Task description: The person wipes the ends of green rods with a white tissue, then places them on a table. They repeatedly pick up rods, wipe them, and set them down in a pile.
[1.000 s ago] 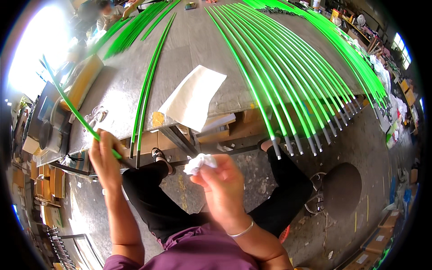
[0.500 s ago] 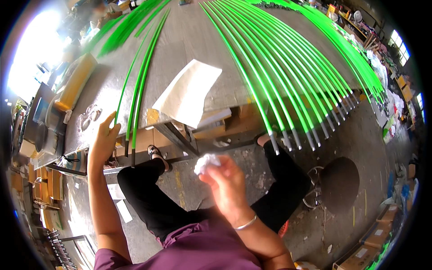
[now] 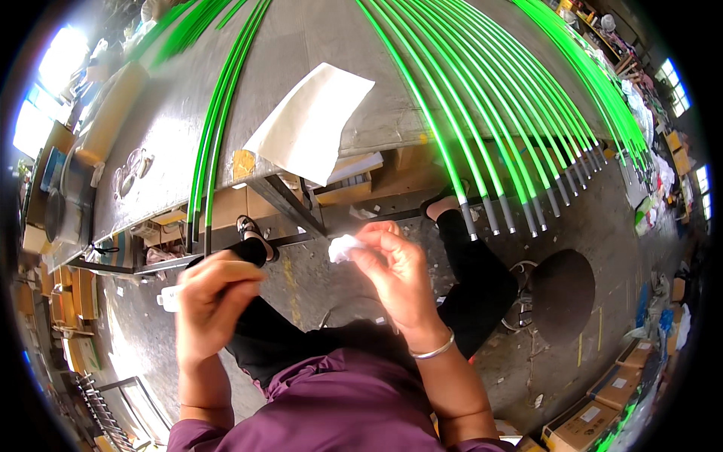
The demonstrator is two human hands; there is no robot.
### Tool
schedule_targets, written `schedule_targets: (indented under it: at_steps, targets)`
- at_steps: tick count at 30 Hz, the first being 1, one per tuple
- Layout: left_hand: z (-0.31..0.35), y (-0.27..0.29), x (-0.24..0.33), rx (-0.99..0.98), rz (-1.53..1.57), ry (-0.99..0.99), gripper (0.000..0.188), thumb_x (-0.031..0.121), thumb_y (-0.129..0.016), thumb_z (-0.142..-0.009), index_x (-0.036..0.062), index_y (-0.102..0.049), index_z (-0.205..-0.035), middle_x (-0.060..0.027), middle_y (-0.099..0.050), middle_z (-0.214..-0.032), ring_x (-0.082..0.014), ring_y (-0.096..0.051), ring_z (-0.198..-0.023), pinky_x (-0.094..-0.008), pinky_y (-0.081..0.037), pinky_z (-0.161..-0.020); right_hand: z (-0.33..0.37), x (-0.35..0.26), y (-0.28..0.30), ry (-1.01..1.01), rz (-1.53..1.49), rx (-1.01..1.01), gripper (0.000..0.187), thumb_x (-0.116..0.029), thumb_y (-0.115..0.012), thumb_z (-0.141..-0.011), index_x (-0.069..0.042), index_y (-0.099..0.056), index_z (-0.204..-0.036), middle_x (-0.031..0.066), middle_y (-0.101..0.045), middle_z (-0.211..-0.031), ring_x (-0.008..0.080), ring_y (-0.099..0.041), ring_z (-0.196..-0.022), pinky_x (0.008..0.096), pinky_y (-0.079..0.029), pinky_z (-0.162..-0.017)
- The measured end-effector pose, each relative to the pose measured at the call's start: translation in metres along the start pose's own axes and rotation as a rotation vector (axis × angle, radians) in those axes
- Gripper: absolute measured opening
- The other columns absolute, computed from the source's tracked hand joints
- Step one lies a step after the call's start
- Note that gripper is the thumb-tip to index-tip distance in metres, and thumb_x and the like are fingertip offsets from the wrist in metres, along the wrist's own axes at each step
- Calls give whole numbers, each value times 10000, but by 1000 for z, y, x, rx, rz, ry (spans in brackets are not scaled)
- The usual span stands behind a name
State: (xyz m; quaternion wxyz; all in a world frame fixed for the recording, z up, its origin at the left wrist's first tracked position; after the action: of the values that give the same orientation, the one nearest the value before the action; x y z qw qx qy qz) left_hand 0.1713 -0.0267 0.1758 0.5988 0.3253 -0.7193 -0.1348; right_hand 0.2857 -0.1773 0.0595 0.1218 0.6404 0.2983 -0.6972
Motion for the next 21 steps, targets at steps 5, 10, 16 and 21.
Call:
schedule_targets:
  at_steps: [5,10,16,21]
  targets:
    - [-5,-79,-96,-172,462,237,273,33,-558,-855,-6,-584,-1125,-98,-620,-1063,-174,-585,-979,-289,-455,-854,-8,-38,-18,299,906,-167,102,15,-638,-789,18,-611,-887,98,-533,-1032,195,-509,-1007,317,-410,-888]
    - [-8,-117,-97,-256,913,267,346,40,-609,-837,-14,-548,-1173,-57,-581,-1091,-130,-532,-1009,-266,-420,-890,-15,-43,-21,190,672,-233,75,-57,-601,-823,1,-602,-870,159,-537,-1143,273,-506,-1105,355,-383,-945]
    - [-1,-131,-98,-296,1084,409,251,31,-610,-824,-21,-579,-1068,-63,-612,-993,-132,-568,-931,-266,-439,-843,-17,-33,-21,198,647,-256,88,-56,-596,-835,14,-603,-888,132,-596,-1025,227,-555,-1018,330,-419,-887]
    - [3,-128,-110,-217,1213,433,128,17,-622,-812,0,-592,-935,-50,-617,-916,-117,-569,-849,-244,-447,-776,-16,-10,-11,-60,489,-194,83,-40,-610,-852,16,-613,-913,54,-630,-810,117,-594,-782,258,-472,-711]
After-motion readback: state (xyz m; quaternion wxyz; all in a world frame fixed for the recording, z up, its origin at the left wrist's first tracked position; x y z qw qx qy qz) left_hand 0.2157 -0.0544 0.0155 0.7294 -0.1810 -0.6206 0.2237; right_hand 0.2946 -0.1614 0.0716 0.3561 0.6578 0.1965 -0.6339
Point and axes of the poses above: each hand's wrist, its own z-axis away from the middle knuckle, its own y-axis out of the back of the hand, x = y × z, the point moved 10 cm from there along -z, towards the middle knuckle
